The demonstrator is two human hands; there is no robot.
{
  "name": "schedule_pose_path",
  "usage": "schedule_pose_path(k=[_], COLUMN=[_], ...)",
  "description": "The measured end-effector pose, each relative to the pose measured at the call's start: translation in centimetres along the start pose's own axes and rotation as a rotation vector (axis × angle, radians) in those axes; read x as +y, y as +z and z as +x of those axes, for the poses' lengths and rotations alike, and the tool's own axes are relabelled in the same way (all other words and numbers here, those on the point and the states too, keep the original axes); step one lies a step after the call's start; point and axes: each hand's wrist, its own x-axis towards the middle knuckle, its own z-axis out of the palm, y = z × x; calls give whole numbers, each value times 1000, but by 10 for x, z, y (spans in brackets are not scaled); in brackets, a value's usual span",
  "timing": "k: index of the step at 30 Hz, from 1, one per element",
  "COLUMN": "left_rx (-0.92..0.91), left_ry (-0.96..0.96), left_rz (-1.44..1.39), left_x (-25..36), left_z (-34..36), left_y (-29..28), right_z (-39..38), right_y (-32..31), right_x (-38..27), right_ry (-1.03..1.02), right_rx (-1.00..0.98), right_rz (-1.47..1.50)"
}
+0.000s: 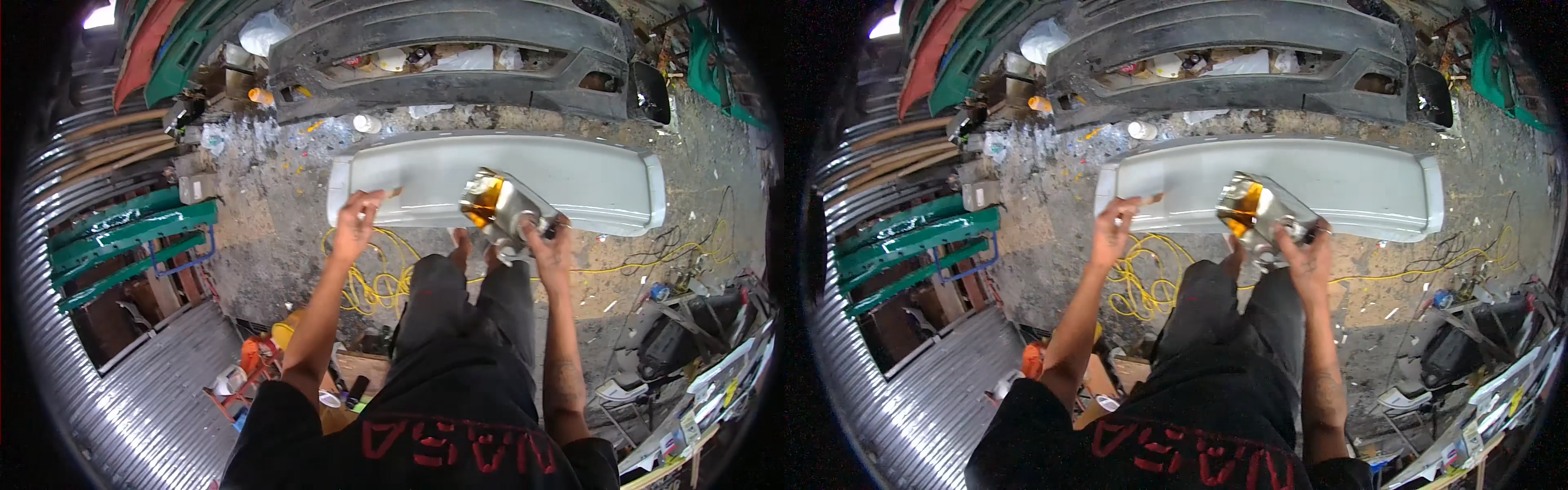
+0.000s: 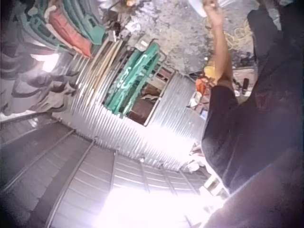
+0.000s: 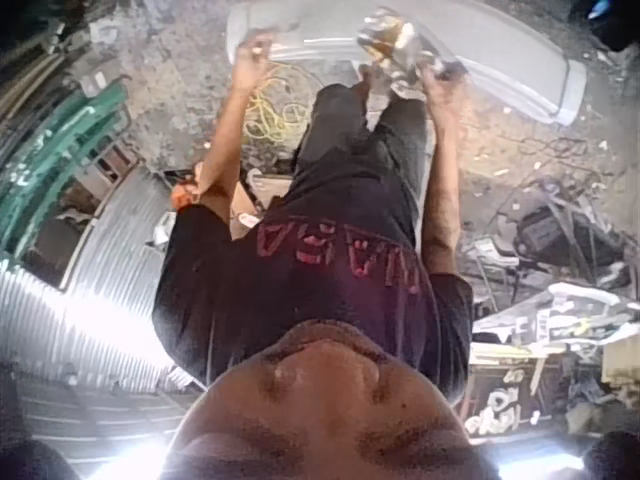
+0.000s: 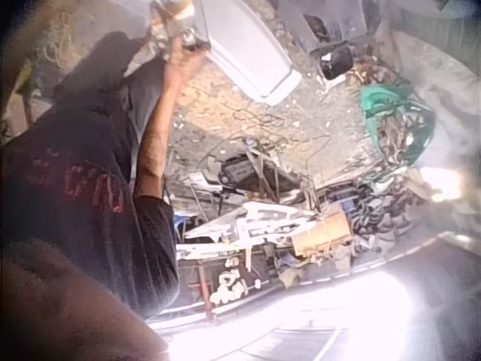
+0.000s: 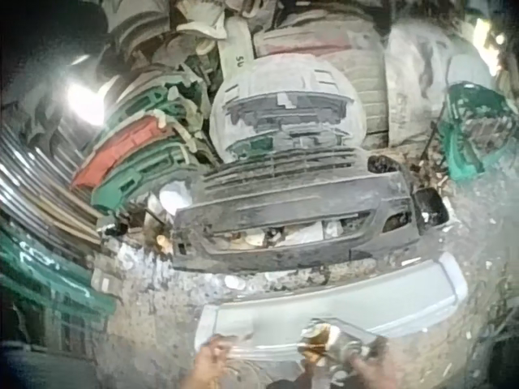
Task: The person applies a liquid from a metal container onto a white automotive part using a small brush.
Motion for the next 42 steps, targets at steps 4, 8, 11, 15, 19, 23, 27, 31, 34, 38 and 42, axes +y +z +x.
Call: schedule_pose_path(k=[4,8,11,15,19,23,27,31,34,38,42], left_rx=[58,-5,93,171,361,432,472,490,370,118,243], left_ry=[-239,-125,80,-256,-516,-576,-521,-203,-152,-13,-14], left_rz=[-180,-171,6,-294,-478,-342,-87,457,460,317,156], left_x=[91,109,85,61,30,-35,-101,-97,-117,-49,-48], left_z=[26,35,32,18,15,22,16,28,13,59,82], left_y=[17,75,109,112,83,56,37,17,46,143,125], right_z=[26,44,53,66,83,94,93,94,87,84,81], right_y=[11,24,31,37,37,36,17,-22,-36,-79,-107], right_x=[-5,-39,-47,-43,-30,-11,-9,12,22,39,58], right_ry=[-49,-98,-133,-174,-123,-147,-59,-49,-84,10,29], right_rx=[-86,-191,-272,-287,-263,-246,-255,-223,-261,-164,-23], right_rz=[-121,-276,-315,-296,-310,-290,-231,-227,-155,-290,-290])
